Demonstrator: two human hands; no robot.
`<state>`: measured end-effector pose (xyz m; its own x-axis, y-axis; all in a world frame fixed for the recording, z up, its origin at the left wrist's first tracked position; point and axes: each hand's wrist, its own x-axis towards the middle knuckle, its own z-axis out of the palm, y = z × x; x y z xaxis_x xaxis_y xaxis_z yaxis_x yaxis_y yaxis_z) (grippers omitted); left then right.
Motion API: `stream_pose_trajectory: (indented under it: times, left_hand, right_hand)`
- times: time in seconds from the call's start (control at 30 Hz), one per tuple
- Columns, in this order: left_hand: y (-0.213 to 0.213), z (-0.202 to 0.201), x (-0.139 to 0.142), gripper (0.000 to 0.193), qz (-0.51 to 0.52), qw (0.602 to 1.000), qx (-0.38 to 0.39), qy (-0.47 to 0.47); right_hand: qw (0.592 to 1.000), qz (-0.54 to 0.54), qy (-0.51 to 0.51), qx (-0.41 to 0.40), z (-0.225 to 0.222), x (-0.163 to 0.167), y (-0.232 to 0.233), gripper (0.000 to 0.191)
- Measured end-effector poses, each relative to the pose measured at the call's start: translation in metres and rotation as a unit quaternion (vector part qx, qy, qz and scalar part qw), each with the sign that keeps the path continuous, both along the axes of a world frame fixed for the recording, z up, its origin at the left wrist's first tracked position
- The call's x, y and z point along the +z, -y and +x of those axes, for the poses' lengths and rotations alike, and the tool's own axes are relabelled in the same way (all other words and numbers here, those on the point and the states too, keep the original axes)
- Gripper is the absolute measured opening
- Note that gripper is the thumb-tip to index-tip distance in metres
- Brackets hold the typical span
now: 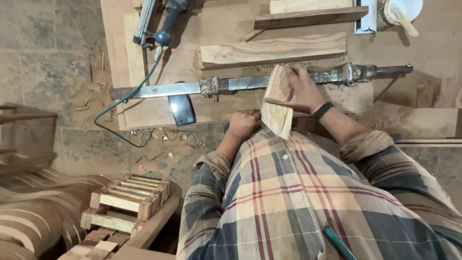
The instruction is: The person assembles small wooden frames by applying glue to the edges of cut pieces, fitting them into a jig, tapping them with a hammer, and securing them with a pneumatic nail gun. The person repeats this process for multiple frames, stacking completed units on a nearby pile.
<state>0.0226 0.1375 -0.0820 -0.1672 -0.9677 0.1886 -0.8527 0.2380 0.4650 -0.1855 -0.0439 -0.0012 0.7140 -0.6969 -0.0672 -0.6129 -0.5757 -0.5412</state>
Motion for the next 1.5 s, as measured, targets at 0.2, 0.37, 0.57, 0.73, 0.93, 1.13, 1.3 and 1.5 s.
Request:
stream_pose_trajectory:
  times: [0.2, 0.37, 0.57, 0.73, 0.93, 1.13, 1.3, 1.5]
  left_hand:
    - [0.006, -0.004, -0.007, 0.015, 0.021, 0.999, 0.041, 0.009]
    - [0.010, -0.007, -0.012, 0.018, 0.071, 0.997, 0.037, -0.015]
    - [0.010, -0.006, -0.006, 0.024, 0.012, 0.999, 0.029, -0.036]
    - [0.011, -0.004, 0.004, 0.023, 0.032, 0.998, 0.027, -0.046]
    - [0.006, 0.003, 0.014, 0.016, 0.062, 0.997, 0.029, -0.024]
    - [0.005, 0.030, 0.066, 0.070, 0.078, 0.988, 0.051, -0.125]
    - [0.039, 0.016, 0.131, 0.108, -0.043, 0.932, -0.085, -0.349]
    - [0.047, -0.014, 0.160, 0.092, 0.025, 0.945, -0.053, -0.322]
  right_hand:
    - [0.912, -0.323, -0.249, 0.035, -0.006, 0.004, -0.003, 0.091]
    - [0.995, 0.004, 0.007, -0.097, -0.006, 0.011, -0.020, 0.088]
    - [0.982, -0.068, 0.008, -0.174, -0.015, 0.020, -0.020, 0.095]
    - [0.990, -0.128, 0.059, -0.030, -0.019, -0.002, -0.029, 0.084]
    - [0.961, -0.056, 0.149, -0.228, -0.043, 0.016, -0.014, 0.075]
    - [0.604, 0.449, 0.634, -0.180, -0.097, 0.092, -0.026, 0.078]
    - [0.595, 0.479, 0.629, -0.148, -0.096, 0.118, -0.053, 0.084]
    - [0.766, 0.288, 0.563, -0.111, -0.091, 0.161, -0.063, 0.095]
